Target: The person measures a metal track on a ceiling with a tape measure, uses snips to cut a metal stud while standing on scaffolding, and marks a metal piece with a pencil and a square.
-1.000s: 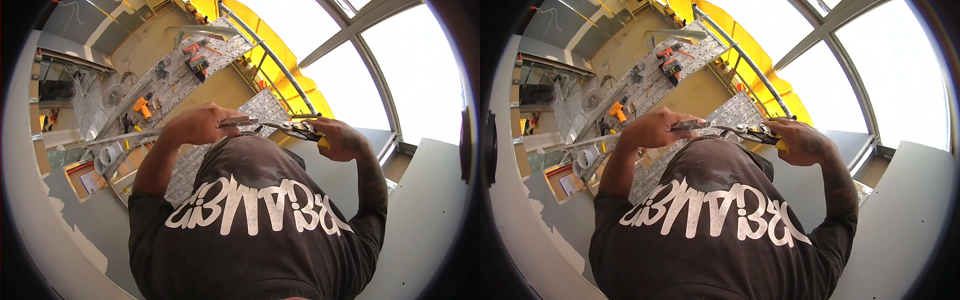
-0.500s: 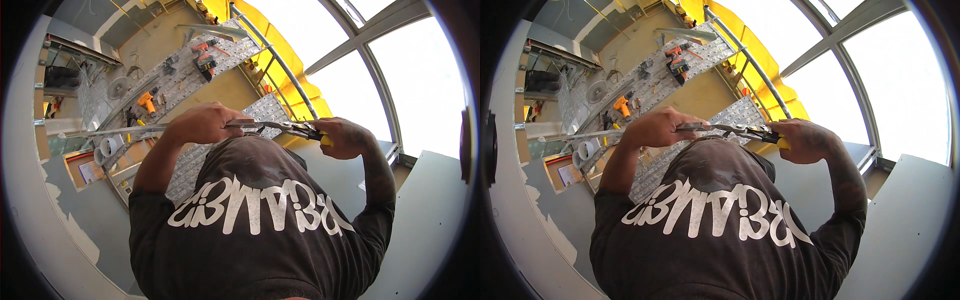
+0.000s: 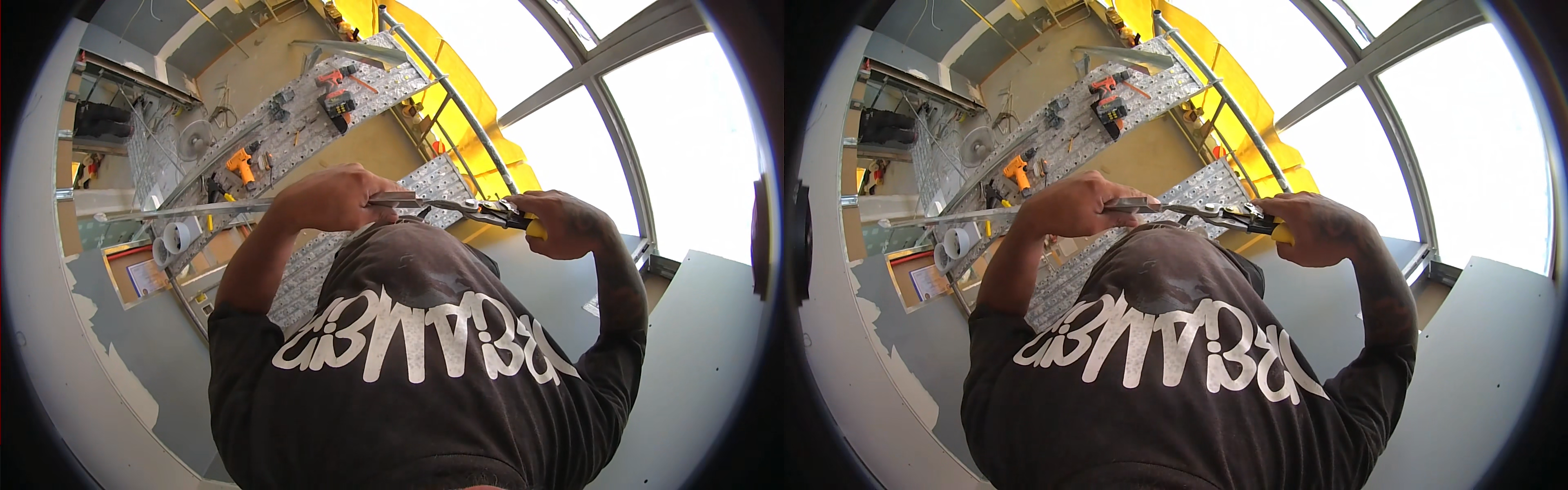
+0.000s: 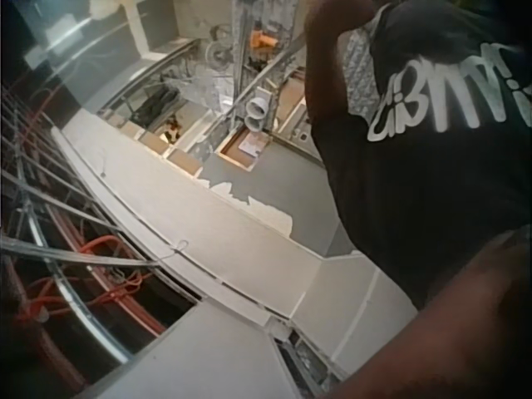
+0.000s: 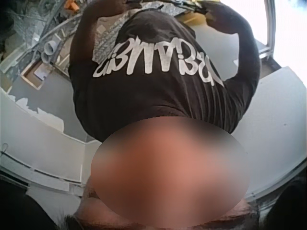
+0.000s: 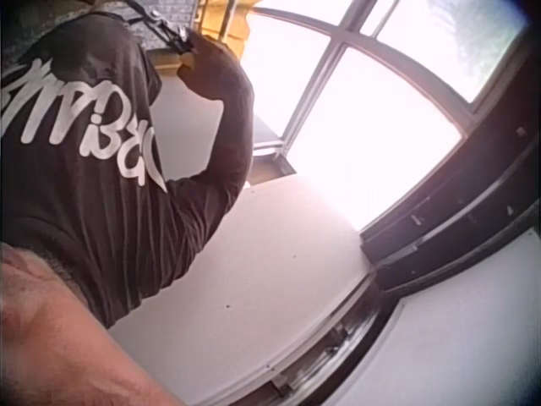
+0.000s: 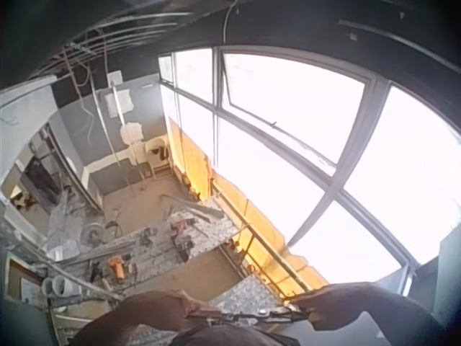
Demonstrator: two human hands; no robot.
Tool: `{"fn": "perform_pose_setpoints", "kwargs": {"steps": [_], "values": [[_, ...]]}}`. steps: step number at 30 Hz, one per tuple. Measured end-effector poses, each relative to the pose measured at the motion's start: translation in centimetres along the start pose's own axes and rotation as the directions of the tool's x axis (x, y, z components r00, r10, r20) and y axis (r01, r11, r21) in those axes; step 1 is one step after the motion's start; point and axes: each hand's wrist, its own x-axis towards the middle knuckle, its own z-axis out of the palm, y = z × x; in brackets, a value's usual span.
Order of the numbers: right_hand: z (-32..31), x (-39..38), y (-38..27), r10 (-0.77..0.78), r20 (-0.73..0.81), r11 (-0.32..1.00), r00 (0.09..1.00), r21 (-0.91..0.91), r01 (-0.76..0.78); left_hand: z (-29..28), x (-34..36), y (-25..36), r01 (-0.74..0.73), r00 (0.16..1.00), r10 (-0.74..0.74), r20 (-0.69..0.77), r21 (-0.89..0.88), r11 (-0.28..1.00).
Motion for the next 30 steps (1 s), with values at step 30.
{"fn": "perform_pose_setpoints", "kwargs": {"steps": [30], "values": [[8.8, 15.2, -4.9, -0.384, -0.688, 0.455, 0.616, 0.44, 0.774, -10.6, -1.8, 4.7, 0.185, 0.976, -0.194, -0.1, -0.096, 0.978]]}}
